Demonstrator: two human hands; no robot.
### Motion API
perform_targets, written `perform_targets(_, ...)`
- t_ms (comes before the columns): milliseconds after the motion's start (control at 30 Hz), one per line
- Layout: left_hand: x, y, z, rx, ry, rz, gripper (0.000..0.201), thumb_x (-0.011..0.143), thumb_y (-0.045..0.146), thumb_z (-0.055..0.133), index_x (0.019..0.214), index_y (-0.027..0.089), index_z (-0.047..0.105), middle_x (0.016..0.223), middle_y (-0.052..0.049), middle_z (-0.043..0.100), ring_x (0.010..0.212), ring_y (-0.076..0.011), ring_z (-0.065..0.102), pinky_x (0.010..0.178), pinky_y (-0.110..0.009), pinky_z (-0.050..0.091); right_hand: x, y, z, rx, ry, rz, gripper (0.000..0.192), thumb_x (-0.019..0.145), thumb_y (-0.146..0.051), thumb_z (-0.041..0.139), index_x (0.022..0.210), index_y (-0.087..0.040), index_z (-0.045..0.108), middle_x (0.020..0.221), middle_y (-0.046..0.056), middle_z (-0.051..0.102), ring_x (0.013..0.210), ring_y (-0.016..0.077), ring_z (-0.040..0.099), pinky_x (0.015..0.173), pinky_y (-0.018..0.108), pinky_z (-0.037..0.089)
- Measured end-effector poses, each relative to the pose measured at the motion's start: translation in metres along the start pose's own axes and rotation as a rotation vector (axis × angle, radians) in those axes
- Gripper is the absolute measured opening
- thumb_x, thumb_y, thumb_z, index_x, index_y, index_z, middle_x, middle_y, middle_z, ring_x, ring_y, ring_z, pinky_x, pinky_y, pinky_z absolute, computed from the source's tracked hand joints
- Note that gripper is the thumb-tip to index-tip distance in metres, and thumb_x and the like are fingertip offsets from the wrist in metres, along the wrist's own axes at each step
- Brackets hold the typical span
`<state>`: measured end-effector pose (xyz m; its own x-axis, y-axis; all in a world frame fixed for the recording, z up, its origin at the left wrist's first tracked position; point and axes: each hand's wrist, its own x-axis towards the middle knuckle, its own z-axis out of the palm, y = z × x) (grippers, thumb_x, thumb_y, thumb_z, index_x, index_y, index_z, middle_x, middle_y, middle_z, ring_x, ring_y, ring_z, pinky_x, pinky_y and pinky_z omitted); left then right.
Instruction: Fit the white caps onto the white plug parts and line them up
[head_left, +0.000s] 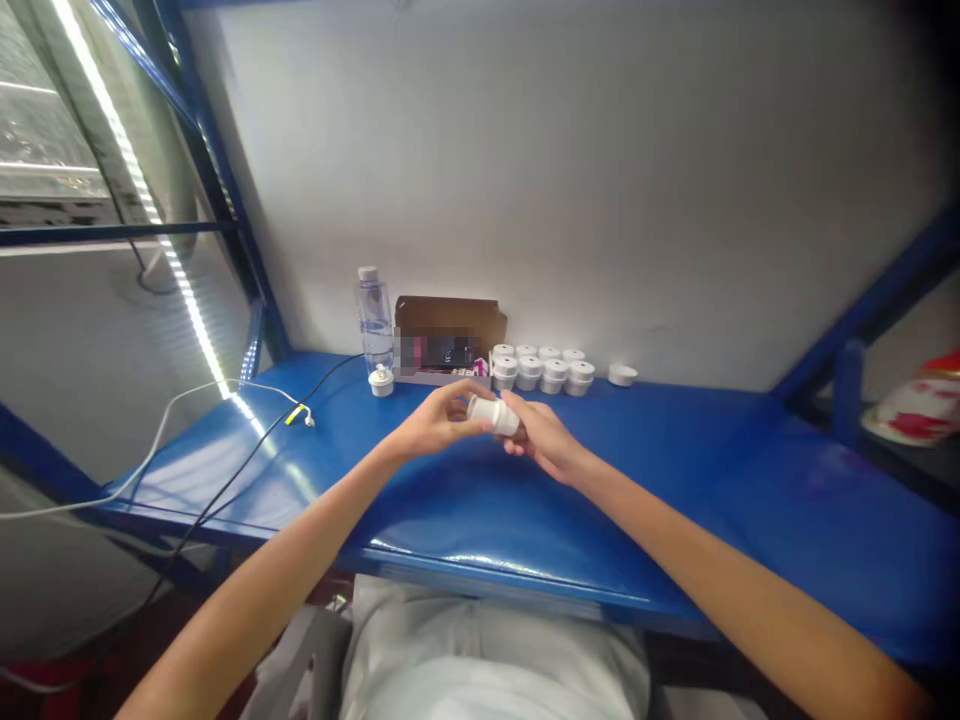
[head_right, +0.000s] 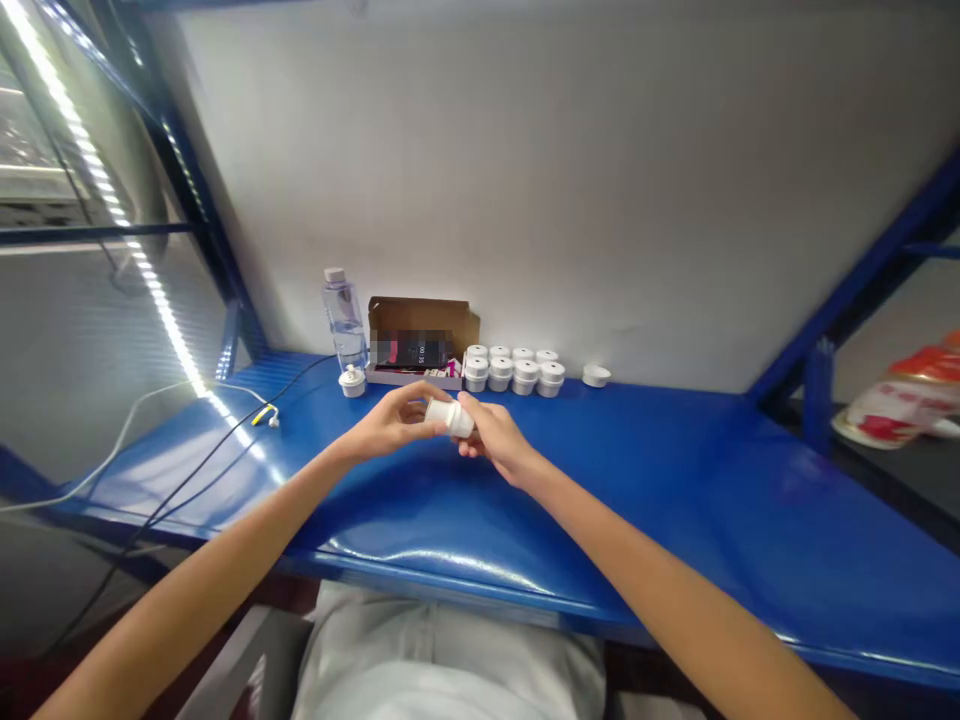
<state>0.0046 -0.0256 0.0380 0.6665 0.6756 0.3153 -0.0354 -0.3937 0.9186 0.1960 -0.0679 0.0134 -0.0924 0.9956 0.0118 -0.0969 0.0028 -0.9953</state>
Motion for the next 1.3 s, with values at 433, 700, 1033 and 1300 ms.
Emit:
perform_targets(433,0.003,-0.004,0.004,-0.010,0.146,-0.280,0.059,0.089,0.072,0.045,0.086,0.015,0.061,0.054,-0.001,0.058,0.037,-0.0107,0.052,0.037,-0.022,0.029,-0.009,0.001,0.002,-0.638,0.103,-0.811,0.029,0.081,-0.028,0.073,0.109,-0.025,0.064,0.119,0.009,0.064,0.118,0.0284,0.059,0.107,0.047,0.044)
perform_targets(700,0.005,-0.004,-0.002,-0.061,0.147,-0.302,0.054,0.087,0.069,0.054,0.090,0.015,0.059,0.059,-0.001,0.060,0.043,-0.0102,0.056,0.041,-0.021,0.033,-0.008,-0.001,0.005,-0.446,0.127,-0.537,0.039,0.079,-0.046,0.076,0.109,-0.023,0.064,0.105,0.007,0.070,0.090,0.0243,0.069,0.079,0.037,0.059)
perform_targets(1033,0.004,-0.002,-0.006,-0.020,0.107,-0.150,0.048,0.080,0.044,0.075,0.115,0.018,0.055,0.068,0.001,0.065,0.060,-0.0134,0.064,0.057,-0.023,0.045,-0.001,-0.006,0.004,0.065,0.073,-0.124,0.036,0.083,-0.052,0.069,0.098,-0.019,0.068,0.092,0.005,0.074,0.073,0.0181,0.070,0.068,0.030,0.059)
perform_targets(1300,0.006,-0.001,-0.005,-0.140,0.142,-0.261,0.038,0.086,0.051,0.065,0.092,0.019,0.046,0.066,0.000,0.065,0.053,-0.0122,0.063,0.050,-0.022,0.040,-0.001,-0.009,0.003,0.085,0.065,-0.164,0.034,0.079,-0.045,0.073,0.100,-0.018,0.070,0.099,0.006,0.074,0.081,0.0207,0.071,0.079,0.033,0.058)
